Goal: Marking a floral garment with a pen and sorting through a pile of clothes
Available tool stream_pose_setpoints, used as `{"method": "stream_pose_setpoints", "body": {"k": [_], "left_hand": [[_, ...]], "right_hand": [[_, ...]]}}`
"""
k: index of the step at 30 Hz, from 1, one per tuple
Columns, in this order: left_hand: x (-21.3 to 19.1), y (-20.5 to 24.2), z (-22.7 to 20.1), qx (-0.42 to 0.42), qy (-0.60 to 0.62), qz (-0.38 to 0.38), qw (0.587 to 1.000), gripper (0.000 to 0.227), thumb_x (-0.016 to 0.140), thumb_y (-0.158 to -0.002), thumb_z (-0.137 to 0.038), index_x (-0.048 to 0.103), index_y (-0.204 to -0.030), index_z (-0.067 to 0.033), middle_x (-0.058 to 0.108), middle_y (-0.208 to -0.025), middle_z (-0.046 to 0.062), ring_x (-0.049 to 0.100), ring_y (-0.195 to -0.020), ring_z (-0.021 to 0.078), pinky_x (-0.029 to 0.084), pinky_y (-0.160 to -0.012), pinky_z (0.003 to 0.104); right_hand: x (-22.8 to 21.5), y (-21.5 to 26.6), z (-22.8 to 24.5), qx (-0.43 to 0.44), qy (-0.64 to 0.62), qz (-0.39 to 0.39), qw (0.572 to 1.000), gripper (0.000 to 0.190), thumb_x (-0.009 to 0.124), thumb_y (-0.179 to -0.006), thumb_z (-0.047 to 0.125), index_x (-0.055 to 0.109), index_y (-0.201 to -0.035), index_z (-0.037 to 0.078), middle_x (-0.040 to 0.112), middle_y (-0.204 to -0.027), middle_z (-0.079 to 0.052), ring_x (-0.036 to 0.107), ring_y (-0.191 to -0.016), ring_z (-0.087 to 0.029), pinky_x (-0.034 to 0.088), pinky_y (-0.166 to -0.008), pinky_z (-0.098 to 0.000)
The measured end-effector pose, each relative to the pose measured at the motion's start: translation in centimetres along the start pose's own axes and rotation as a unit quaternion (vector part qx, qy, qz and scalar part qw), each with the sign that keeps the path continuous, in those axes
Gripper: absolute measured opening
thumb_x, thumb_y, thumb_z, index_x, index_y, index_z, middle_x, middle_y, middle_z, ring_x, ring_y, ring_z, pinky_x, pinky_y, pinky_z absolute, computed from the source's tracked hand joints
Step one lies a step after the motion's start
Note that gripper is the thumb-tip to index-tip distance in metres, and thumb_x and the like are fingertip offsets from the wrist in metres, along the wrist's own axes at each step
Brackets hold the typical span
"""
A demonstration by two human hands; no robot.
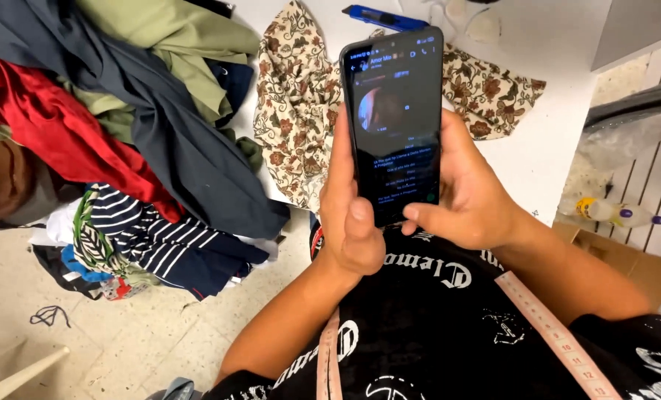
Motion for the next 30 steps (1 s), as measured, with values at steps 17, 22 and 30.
{"method": "stream_pose_setpoints", "body": {"k": [17, 22, 30], "left_hand": [[1.5, 1.0, 0.9, -0.073, -0.049, 0.216, 0.972, 0.094, 0.041, -0.087, -0.009, -0.024, -0.154, -0.0026, 0.014, -0.169, 0.027, 0.039, -0.149, 0.0414, 0.033, -0.123, 0.050], [0.9, 1.1, 1.2, -0.058, -0.031, 0.205, 0.977, 0.092, 0.040, -0.087, -0.006, -0.021, -0.156, -0.0016, 0.008, -0.170, 0.026, 0.028, -0.156, 0.0382, 0.021, -0.131, 0.047], [0.6, 1.0, 0.8, -0.016, 0.004, 0.205, 0.979, 0.092, 0.041, -0.089, -0.011, -0.019, -0.157, 0.0012, -0.002, -0.171, 0.027, 0.008, -0.164, 0.0375, 0.008, -0.138, 0.047]], "right_hand": [[-1.5, 1.2, -2.0, 0.017, 0.031, -0.038, 0.999, 0.059, 0.062, -0.094, 0.014, 0.031, -0.142, 0.001, 0.058, -0.112, -0.016, 0.066, -0.060, -0.021, 0.063, -0.045, -0.0304], [-1.1, 1.0, -2.0, -0.014, -0.010, -0.007, 1.000, 0.067, 0.058, -0.098, 0.025, 0.027, -0.150, -0.002, 0.055, -0.130, -0.015, 0.061, -0.101, -0.019, 0.062, -0.069, -0.0309], [-0.2, 0.9, -1.7, 0.020, -0.006, 0.027, 0.999, 0.078, 0.068, -0.085, -0.004, 0.020, -0.146, 0.003, 0.055, -0.125, -0.022, 0.072, -0.078, -0.024, 0.066, -0.062, -0.0318]]}}
Point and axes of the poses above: each hand's wrist, its own y-axis away from the middle knuckle, its own x-axis out of the palm, z = x × y, the point moved 9 cm from there along -y, towards the middle knuckle
